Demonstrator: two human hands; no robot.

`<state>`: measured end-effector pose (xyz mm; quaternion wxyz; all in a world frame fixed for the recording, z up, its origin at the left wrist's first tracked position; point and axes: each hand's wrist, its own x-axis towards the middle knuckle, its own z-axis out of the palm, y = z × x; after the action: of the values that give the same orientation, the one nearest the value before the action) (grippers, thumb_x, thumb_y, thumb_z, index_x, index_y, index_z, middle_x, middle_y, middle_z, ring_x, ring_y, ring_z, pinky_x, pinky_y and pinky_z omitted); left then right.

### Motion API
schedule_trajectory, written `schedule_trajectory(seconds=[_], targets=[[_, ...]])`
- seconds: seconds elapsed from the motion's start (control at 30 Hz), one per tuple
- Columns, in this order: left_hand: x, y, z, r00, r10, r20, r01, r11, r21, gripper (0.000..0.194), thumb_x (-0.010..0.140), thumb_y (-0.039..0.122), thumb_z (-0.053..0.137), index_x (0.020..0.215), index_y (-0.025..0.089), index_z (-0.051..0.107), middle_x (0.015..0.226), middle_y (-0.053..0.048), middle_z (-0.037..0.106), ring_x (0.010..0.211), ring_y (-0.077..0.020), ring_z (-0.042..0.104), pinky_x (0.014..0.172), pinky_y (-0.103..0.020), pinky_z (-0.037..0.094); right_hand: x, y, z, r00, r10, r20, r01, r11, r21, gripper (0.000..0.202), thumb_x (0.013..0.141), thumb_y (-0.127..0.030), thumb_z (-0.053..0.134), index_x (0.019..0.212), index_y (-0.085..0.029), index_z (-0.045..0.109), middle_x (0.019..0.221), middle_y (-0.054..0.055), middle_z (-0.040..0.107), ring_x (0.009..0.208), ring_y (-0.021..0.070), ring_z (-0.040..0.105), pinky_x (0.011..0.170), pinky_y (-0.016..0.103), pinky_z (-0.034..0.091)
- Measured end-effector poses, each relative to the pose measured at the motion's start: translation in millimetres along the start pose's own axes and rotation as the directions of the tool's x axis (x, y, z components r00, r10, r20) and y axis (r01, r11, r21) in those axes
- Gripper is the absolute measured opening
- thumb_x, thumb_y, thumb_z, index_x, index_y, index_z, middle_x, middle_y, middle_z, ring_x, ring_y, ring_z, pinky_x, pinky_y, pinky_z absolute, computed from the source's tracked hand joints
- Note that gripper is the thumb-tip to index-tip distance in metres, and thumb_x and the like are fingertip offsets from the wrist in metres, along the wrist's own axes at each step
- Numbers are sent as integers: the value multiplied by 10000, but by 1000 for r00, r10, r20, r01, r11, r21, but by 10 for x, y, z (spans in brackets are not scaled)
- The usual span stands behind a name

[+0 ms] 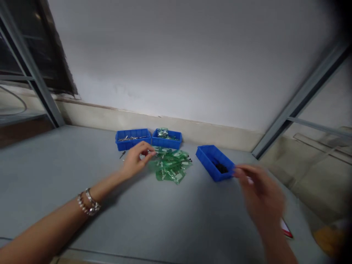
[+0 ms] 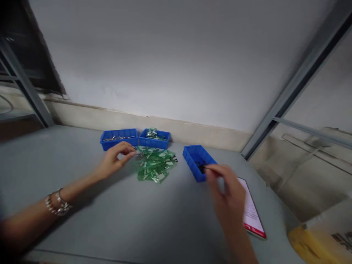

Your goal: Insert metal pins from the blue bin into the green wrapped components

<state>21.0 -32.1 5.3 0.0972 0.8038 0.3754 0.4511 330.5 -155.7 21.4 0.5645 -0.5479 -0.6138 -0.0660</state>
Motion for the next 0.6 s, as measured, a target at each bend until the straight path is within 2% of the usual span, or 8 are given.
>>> schedule_trajectory(seconds=[0.07,0.13,0.23,0.3,0.33,0.43,0.53,0.6], targets=[[151,-161,-154,986,-111,-124,125,986,109,232,846,371,569,817,155,649,788,-47,621,684,-160,545,642,-277,450,-146,195,-379,962,206,-178,-217,975,-49,211,828,-465,577,873,-264,621,828,67,633,779,222,610,766,400,482],[270,-341,-321,946,-226,-231,282,926,250,216,834,354,577,845,159,670,788,-39,621,674,-163,548,685,-291,454,-321,430,-694,921,299,-252,-319,947,-42,258,809,-553,540,834,-306,608,858,97,634,883,267,601,868,457,444],[308,-616,-496,883,-313,-351,448,786,425,284,869,361,521,932,139,685,869,-70,618,759,-196,571,797,-331,443,-510,742,-980,863,484,-146,-499,862,-91,381,750,-638,530,856,-281,610,858,91,659,906,316,598,921,554,405],[251,-759,-530,878,-370,-305,478,730,489,380,901,409,467,1019,112,673,933,-103,609,828,-227,581,828,-362,434,-550,875,-1044,826,555,-100,-562,825,-66,428,705,-663,541,845,-266,614,852,97,677,904,330,608,937,566,398],[213,-807,-527,844,-414,-341,536,683,496,379,898,405,468,1006,108,677,940,-119,608,862,-249,584,832,-383,431,-547,916,-1047,820,565,-88,-570,819,-58,441,685,-671,547,827,-260,618,853,103,684,902,334,613,936,558,405],[120,-839,-491,814,-481,-326,579,623,526,354,904,382,457,1037,126,662,1055,-161,587,1038,-316,545,896,-463,394,-502,961,-995,823,566,-48,-567,817,-102,471,648,-688,559,795,-246,630,871,114,693,899,337,623,887,526,453],[91,-750,-461,844,-416,-338,534,595,601,423,924,387,407,1193,102,567,1207,-212,493,1189,-400,425,930,-549,353,-499,953,-945,837,545,-44,-547,831,-102,498,653,-687,571,884,-247,614,958,100,684,955,330,619,875,503,474],[95,-680,-430,901,-334,-277,431,620,655,478,925,391,394,1286,91,480,1270,-229,426,1209,-417,395,920,-553,366,-539,948,-937,844,528,-91,-533,845,-43,471,682,-663,580,941,-269,593,1016,95,668,996,323,614,920,499,453]])
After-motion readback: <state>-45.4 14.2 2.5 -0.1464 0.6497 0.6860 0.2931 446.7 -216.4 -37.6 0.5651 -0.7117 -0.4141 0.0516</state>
